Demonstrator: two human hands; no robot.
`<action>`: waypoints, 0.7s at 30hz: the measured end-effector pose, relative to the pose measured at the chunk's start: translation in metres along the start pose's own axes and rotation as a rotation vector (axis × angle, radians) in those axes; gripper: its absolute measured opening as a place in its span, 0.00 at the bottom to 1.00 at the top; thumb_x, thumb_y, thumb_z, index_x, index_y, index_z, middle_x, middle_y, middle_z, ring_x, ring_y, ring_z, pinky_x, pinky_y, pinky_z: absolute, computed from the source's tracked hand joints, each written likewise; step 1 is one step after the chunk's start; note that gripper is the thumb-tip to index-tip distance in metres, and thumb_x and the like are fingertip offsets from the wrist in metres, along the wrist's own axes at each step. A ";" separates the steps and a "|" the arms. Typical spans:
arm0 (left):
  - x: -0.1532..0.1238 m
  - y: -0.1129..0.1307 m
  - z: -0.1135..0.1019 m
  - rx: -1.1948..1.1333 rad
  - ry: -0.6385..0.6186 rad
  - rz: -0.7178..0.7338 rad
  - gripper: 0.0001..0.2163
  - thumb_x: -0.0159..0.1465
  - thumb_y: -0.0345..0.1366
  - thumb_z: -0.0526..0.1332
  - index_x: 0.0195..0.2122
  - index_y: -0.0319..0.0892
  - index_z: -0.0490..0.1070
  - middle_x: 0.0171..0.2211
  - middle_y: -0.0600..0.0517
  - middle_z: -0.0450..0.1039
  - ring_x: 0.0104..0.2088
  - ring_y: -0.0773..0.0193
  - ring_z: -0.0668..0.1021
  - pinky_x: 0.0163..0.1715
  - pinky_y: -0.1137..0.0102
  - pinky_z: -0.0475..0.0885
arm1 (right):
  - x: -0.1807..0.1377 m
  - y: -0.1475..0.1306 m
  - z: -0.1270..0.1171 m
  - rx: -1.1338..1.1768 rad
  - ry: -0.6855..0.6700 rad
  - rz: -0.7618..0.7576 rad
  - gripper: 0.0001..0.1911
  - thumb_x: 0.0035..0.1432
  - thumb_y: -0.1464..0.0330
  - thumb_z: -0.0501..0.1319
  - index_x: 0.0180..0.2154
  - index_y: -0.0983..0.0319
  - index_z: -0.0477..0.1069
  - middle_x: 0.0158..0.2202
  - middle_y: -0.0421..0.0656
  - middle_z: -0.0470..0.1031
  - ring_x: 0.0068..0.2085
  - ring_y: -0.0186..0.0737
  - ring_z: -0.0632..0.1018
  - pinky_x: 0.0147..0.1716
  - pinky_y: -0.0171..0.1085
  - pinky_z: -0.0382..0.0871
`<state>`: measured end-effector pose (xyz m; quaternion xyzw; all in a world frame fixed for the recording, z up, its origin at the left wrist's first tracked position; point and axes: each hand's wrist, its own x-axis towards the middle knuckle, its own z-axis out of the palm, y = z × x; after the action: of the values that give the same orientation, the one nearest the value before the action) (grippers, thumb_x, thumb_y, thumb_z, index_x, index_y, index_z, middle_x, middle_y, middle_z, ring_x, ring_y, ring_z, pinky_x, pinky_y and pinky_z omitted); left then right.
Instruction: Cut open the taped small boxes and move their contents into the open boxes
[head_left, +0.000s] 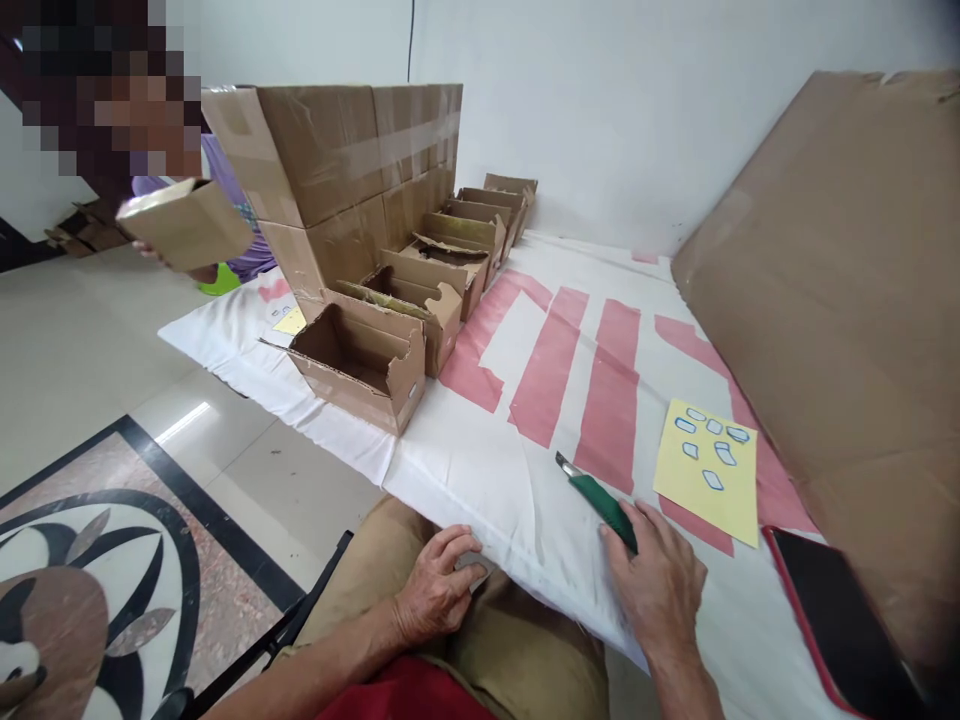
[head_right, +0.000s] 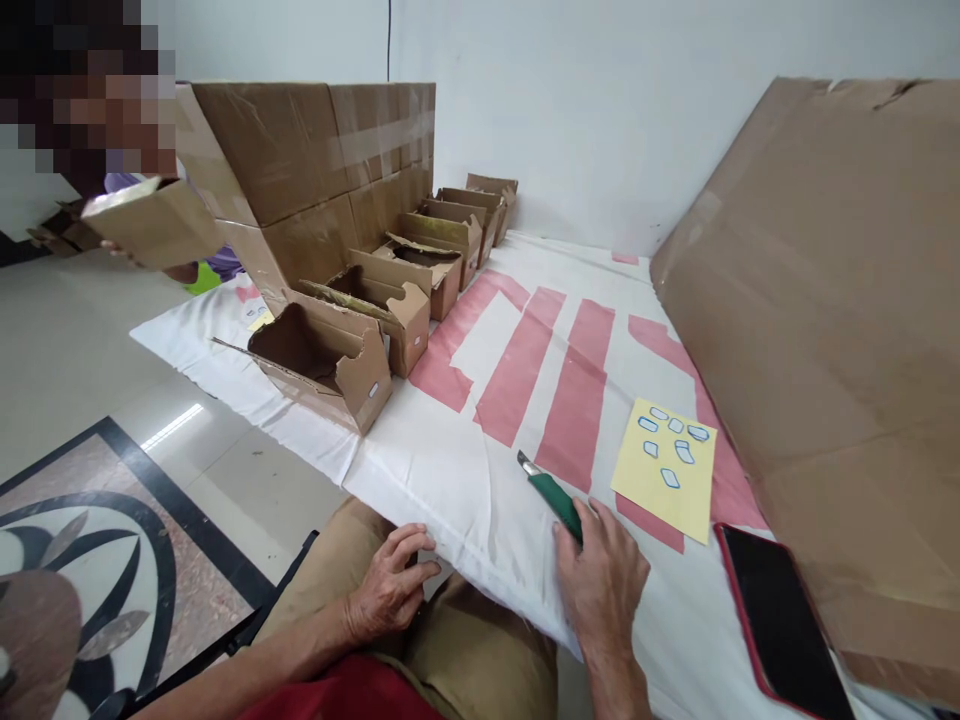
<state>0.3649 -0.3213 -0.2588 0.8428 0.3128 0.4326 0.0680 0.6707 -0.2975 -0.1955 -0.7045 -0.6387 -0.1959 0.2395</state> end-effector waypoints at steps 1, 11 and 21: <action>0.000 0.000 0.000 0.002 0.001 0.001 0.21 0.54 0.22 0.57 0.48 0.42 0.75 0.51 0.41 0.74 0.60 0.50 0.75 0.57 0.52 0.80 | 0.000 -0.007 -0.001 0.009 0.025 0.005 0.20 0.72 0.60 0.53 0.51 0.64 0.78 0.55 0.55 0.81 0.52 0.58 0.80 0.47 0.50 0.68; 0.000 0.002 0.001 -0.009 -0.071 -0.060 0.18 0.53 0.24 0.60 0.45 0.44 0.76 0.50 0.42 0.75 0.61 0.47 0.75 0.59 0.51 0.78 | -0.028 -0.047 -0.003 0.234 0.042 -0.118 0.16 0.72 0.64 0.55 0.44 0.64 0.79 0.49 0.55 0.83 0.48 0.54 0.82 0.50 0.48 0.71; 0.040 -0.045 -0.165 0.209 0.327 -0.268 0.15 0.66 0.26 0.59 0.52 0.46 0.73 0.47 0.44 0.75 0.53 0.54 0.79 0.52 0.58 0.80 | -0.031 -0.033 0.007 0.336 0.042 -0.099 0.13 0.69 0.63 0.58 0.44 0.60 0.79 0.47 0.53 0.83 0.47 0.58 0.83 0.49 0.53 0.74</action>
<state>0.2333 -0.2877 -0.1470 0.7148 0.4721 0.5158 -0.0146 0.6341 -0.3156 -0.2162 -0.6177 -0.6913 -0.1127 0.3575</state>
